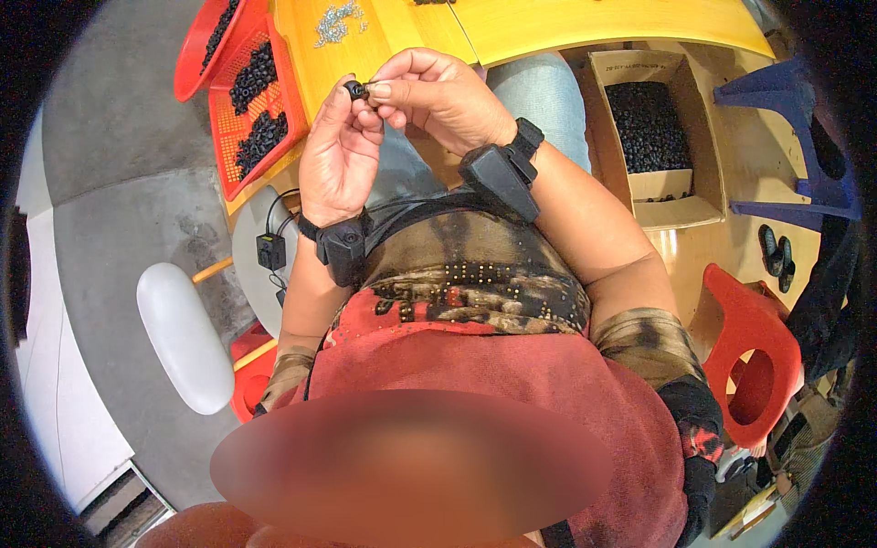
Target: The person assembles components by picking up metal pins and black rubber pieces, inserting each pin into a rubber piece by hand, and placing the assembled parts on the table.
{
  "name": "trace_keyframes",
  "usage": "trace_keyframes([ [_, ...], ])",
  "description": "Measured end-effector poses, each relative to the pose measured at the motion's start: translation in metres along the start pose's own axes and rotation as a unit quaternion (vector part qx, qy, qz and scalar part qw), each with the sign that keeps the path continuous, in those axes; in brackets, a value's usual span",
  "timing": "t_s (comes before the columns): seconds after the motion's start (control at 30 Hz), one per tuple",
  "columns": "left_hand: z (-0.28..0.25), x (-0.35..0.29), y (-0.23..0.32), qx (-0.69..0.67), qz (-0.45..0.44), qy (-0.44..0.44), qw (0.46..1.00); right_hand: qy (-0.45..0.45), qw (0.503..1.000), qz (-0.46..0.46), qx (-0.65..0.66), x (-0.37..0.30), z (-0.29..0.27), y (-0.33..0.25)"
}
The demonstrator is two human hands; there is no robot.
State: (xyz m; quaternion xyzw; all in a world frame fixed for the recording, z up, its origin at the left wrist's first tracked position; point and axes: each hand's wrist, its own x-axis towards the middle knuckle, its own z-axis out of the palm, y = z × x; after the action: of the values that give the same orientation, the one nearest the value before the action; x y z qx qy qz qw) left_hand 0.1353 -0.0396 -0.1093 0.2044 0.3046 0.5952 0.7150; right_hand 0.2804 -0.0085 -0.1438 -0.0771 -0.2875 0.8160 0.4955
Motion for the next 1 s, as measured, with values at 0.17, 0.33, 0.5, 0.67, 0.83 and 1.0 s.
trace_keyframes([
  [0.17, -0.003, 0.008, 0.001, -0.032, -0.023, 0.020, 0.999, 0.020, 1.000, -0.020, -0.005, 0.004, -0.009, 0.000],
  [0.33, -0.001, 0.011, -0.002, -0.011, -0.017, 0.021, 1.000, 0.041, 0.998, -0.022, -0.030, 0.004, -0.013, -0.001],
  [0.5, 0.000, 0.013, -0.004, 0.022, -0.008, 0.016, 1.000, 0.059, 0.996, -0.041, -0.061, 0.004, -0.012, -0.001],
  [0.67, 0.002, 0.014, -0.005, 0.035, -0.006, 0.027, 0.999, 0.075, 0.988, -0.060, -0.121, 0.003, -0.009, -0.004],
  [0.83, 0.001, 0.017, -0.007, 0.034, -0.001, 0.025, 0.999, 0.083, 0.974, -0.089, -0.191, 0.004, -0.011, -0.002],
  [1.0, 0.004, 0.017, -0.007, 0.050, 0.018, 0.018, 0.998, 0.090, 0.960, -0.115, -0.238, 0.004, -0.007, -0.004],
])
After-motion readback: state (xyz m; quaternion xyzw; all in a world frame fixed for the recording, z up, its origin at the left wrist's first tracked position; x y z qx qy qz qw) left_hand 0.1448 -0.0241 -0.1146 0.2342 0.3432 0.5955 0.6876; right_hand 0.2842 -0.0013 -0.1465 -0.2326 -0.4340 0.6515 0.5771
